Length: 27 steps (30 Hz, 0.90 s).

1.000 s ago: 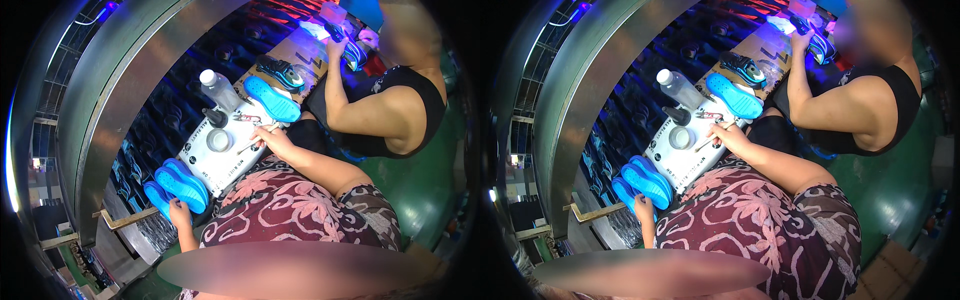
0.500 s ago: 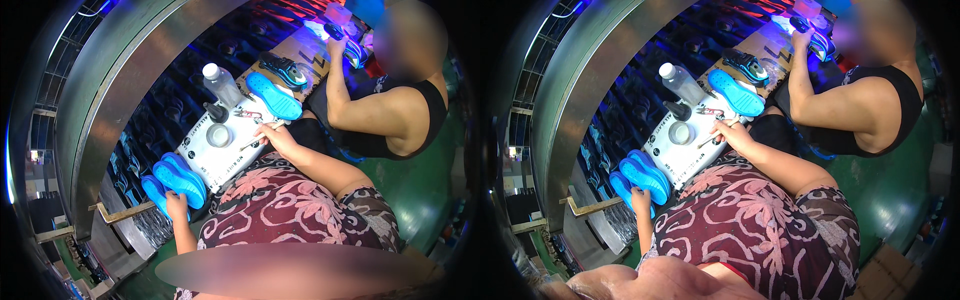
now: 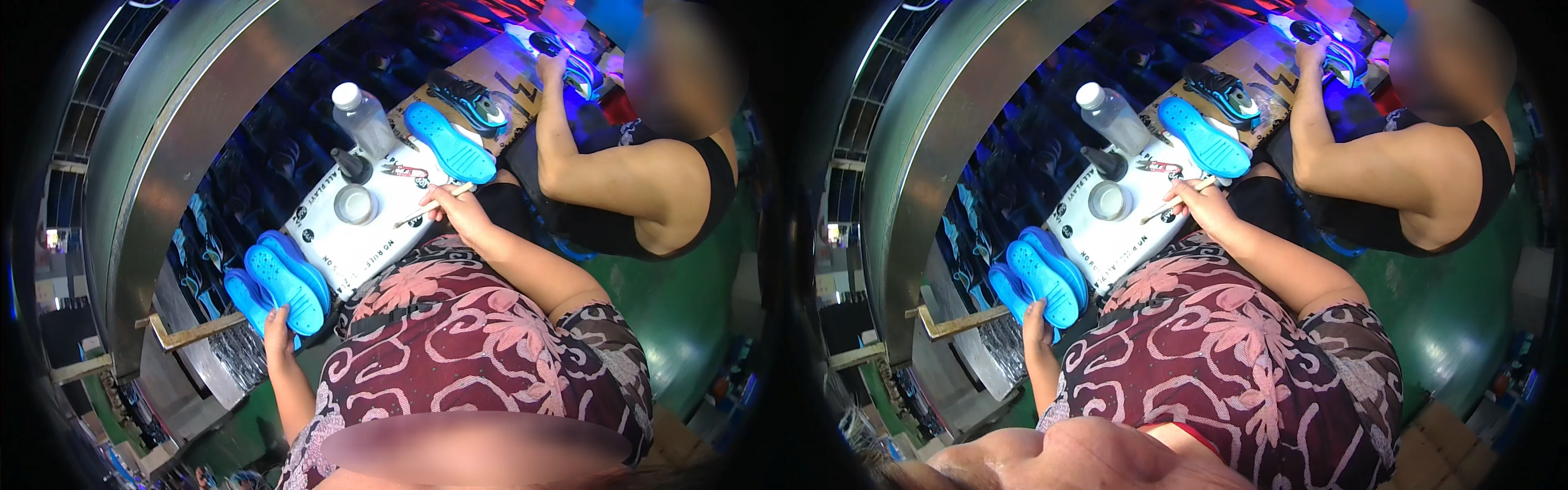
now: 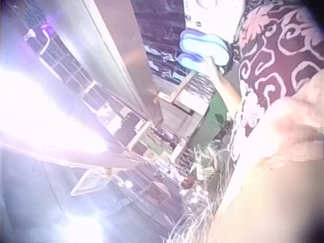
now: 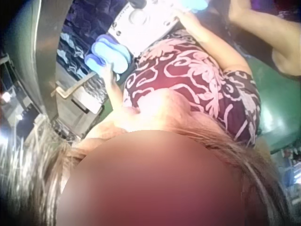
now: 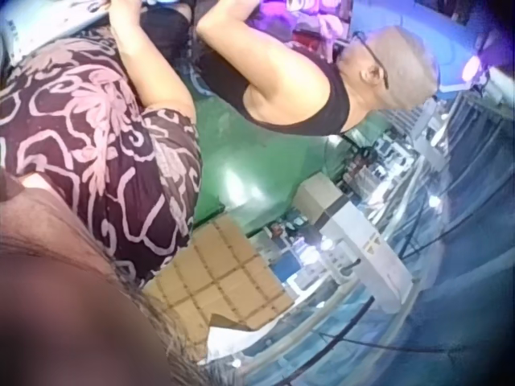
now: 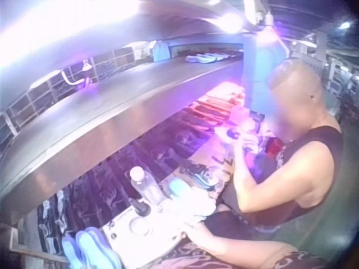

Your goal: The person paints the edges of blue shoe soles using a small brush dipped in a container of liquid, handling the soles one by one and placing them on a conveyor belt.

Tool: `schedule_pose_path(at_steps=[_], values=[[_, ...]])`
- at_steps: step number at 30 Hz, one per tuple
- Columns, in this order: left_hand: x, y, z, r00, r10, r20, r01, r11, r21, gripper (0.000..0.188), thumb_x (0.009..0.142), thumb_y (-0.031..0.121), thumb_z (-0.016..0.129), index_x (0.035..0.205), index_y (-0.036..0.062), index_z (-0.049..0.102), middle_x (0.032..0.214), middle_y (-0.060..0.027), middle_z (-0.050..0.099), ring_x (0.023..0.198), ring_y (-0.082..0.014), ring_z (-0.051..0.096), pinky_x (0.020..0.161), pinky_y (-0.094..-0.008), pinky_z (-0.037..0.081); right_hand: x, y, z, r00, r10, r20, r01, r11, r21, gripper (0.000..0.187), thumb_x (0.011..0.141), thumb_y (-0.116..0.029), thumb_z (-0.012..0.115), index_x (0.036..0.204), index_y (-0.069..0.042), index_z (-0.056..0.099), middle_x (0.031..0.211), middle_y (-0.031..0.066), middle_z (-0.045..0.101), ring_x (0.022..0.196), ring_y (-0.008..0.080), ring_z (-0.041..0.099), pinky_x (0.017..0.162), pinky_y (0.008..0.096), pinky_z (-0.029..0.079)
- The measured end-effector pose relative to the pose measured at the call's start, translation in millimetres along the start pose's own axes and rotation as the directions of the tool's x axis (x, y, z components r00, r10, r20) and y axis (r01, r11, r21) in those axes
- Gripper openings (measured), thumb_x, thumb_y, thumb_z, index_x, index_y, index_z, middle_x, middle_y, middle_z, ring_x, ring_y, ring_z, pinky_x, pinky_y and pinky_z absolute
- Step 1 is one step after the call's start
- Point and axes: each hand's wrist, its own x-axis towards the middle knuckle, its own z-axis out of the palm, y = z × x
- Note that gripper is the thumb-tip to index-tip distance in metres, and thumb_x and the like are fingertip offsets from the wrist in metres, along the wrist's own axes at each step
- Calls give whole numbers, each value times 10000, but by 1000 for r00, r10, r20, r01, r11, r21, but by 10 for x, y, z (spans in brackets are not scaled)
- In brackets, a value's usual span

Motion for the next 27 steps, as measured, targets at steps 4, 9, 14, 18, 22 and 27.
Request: schedule_pose_path(at_steps=[4,9,14,18,22,27], values=[[-143,73,-2,988,-60,141,120,878,-464,436,800,119,614,1197,4,474,1068,-120,612,948,-259,625,808,-395,534,25,-26,19,1000,-19,13,19,999,39,315,941,-246,494,813,-10,659,694,38,591,641,104,517,606,224,395],[-522,441,819,975,146,170,-88,947,-309,558,809,100,602,1314,73,366,1145,-102,575,986,-229,608,597,-328,567,49,-212,92,999,-54,3,53,986,158,308,953,-244,492,839,3,636,749,71,610,682,135,536,657,259,425],[-406,582,1475,906,414,93,-412,910,-33,486,835,77,586,1241,-10,335,1007,-160,593,764,-213,648,582,-285,565,-87,-618,426,956,-213,201,209,977,42,333,952,-231,486,817,25,652,766,70,625,691,127,555,677,261,434],[-409,657,1725,845,528,84,-534,842,80,476,826,76,605,1212,-49,357,967,-161,614,738,-195,641,611,-293,553,-194,-845,661,762,-480,435,616,745,-257,264,926,-157,517,796,18,666,725,77,633,661,146,572,641,274,458],[-366,617,1777,759,648,63,-640,724,257,431,788,76,629,1152,-62,444,930,-150,647,772,-196,644,698,-294,515,-180,-834,766,626,-568,535,771,555,-313,205,880,-131,561,740,-20,663,674,69,619,645,198,566,666,313,423],[-421,616,1814,650,752,108,-735,586,340,404,754,54,649,1106,-59,485,890,-160,665,790,-192,659,706,-293,502,-135,-763,809,576,-530,622,816,425,-392,200,870,-132,565,727,-25,654,676,69,619,646,209,556,698,327,406]])
